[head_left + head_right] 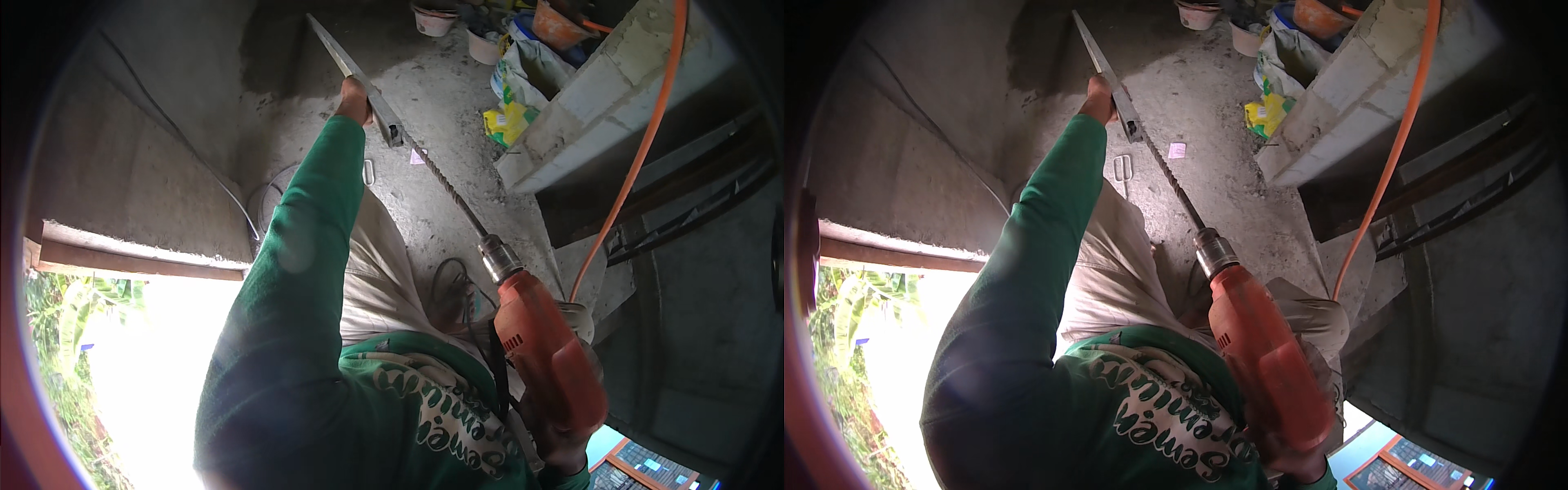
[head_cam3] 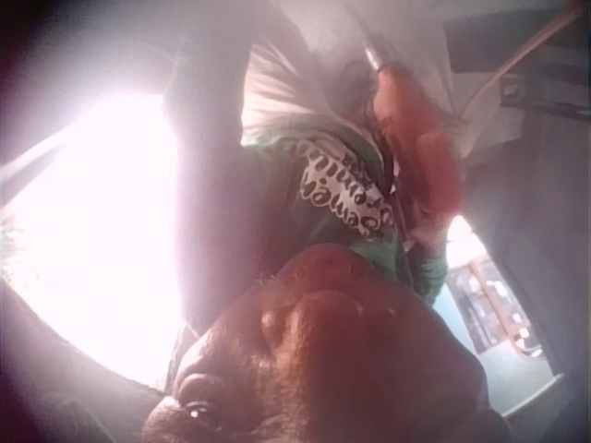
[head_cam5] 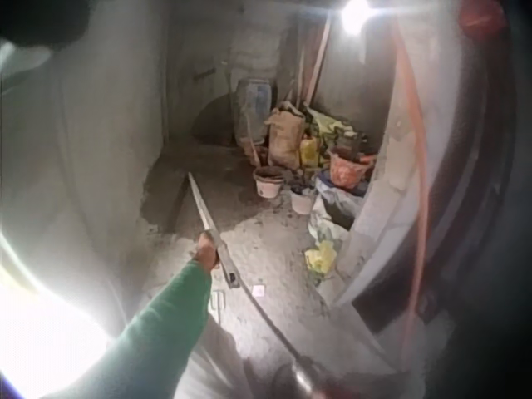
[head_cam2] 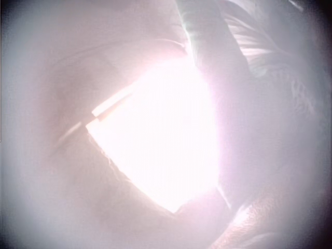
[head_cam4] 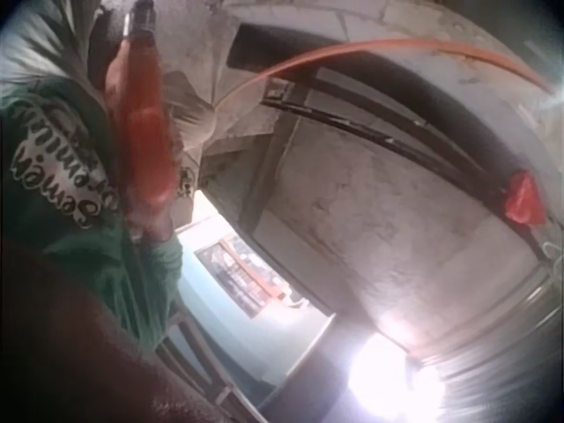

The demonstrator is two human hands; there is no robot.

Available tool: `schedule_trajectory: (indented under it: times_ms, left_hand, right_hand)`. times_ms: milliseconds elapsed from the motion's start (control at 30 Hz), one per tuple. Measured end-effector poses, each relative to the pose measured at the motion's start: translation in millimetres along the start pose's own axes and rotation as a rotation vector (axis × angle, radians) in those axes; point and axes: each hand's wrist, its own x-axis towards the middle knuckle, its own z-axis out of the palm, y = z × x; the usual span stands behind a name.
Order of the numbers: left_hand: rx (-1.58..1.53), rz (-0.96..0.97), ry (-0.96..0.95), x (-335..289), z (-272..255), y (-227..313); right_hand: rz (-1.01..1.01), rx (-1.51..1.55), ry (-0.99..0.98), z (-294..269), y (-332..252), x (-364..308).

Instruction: The person uses a power drill with a cutting attachment to cut a white PVC pipe. After cutting, the person uses pliers to remove a metal clip from the pipe end.

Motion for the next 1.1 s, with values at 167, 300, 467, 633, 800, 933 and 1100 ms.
schedule_trajectory:
  times_ms: [167, 300, 467, 633, 800, 933, 1100]
  left_hand:
    - [-0.006, -0.056, -0.085, 2, -13, 12]
    - [0.029, -0.079, -0.145, 17, -27, 22]
    - [0.127, 0.051, -0.117, 25, -32, 19]
    - [0.269, 0.133, 0.032, 16, -23, 9]
    - [0.207, 0.030, -0.167, 0, -28, 23]
    - [0.421, 0.042, -0.215, -13, -35, 33]
    - [0.307, 0.073, -0.266, -20, -34, 26]
  right_hand:
    - [0.365, 0.246, -0.047, -14, -15, -4]
    - [0.297, 0.285, -0.054, -17, -12, -1]
    - [0.169, 0.137, -0.043, -16, -3, 6]
    - [0.255, 0.133, -0.063, -19, -5, 5]
    - [0.268, 0.275, -0.090, -17, -3, 7]
    - [0.275, 0.138, -0.083, -19, 4, 7]
    - [0.286, 0.110, -0.142, -18, 14, -1]
